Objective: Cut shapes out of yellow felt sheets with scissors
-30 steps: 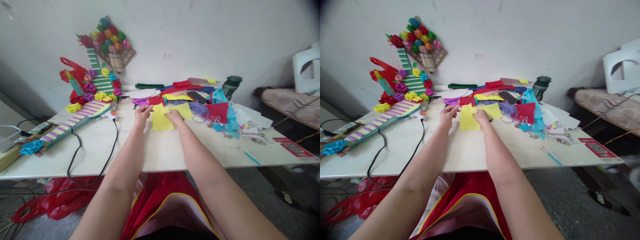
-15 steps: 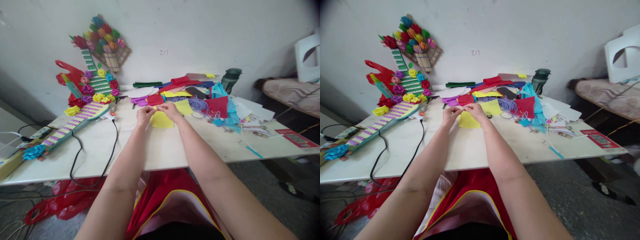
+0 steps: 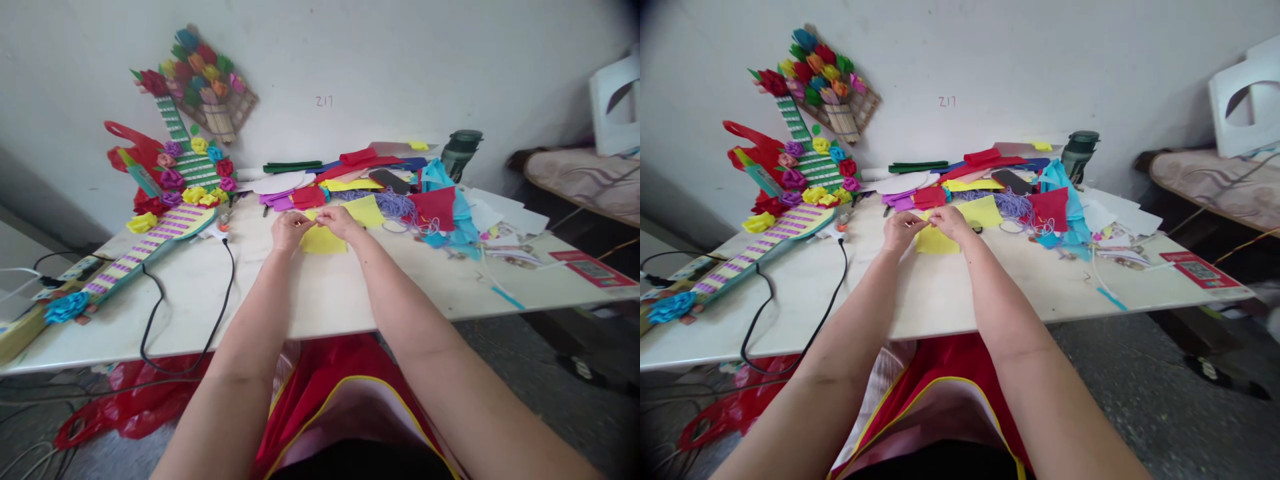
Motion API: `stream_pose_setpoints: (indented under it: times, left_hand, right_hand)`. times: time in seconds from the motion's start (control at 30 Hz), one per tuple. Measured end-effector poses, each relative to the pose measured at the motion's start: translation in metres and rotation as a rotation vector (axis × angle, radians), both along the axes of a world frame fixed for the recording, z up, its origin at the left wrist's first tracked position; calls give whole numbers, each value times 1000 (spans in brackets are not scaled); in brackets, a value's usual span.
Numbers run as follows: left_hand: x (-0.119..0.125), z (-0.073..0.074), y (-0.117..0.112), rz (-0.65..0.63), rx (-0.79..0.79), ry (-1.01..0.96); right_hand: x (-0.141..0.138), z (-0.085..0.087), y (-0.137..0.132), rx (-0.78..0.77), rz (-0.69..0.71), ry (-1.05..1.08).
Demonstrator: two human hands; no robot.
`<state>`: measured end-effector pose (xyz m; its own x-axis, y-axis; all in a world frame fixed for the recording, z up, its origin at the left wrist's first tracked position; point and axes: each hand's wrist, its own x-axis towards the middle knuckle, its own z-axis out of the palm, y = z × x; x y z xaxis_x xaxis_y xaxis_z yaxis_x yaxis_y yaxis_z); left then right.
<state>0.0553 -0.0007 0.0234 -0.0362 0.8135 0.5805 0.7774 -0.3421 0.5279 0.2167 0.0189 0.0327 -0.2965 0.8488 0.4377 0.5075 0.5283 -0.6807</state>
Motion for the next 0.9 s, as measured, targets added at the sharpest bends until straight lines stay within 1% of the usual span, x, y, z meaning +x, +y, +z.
stream_pose_setpoints:
  times: [0.23, 0.3, 0.4, 0.5, 0.57, 0.7, 0.77, 0.9]
  left_hand:
    - [4, -1, 0, 5, 86, 25]
    - [5, -1, 1, -2, 106, 21]
    - [5, -1, 1, 2, 125, -22]
    - [5, -1, 1, 27, 96, -90]
    - [4, -1, 1, 35, 62, -133]
    - [1, -4, 4, -7, 35, -214]
    - [0, -7, 7, -38, 28, -237]
    - [-2, -10, 11, -75, 6, -251]
  right_hand:
    - [-6, 0, -2, -81, 7, 94]
    - [-6, -2, -1, -95, -17, 106]
    - [-2, -7, 5, -104, -88, 123]
    - [4, -10, 11, -175, -139, 227]
    - [7, -10, 11, -238, -108, 342]
    - [5, -7, 5, -309, 67, 513]
    - [4, -5, 2, -316, 120, 550]
    - [1, -2, -4, -342, 162, 569]
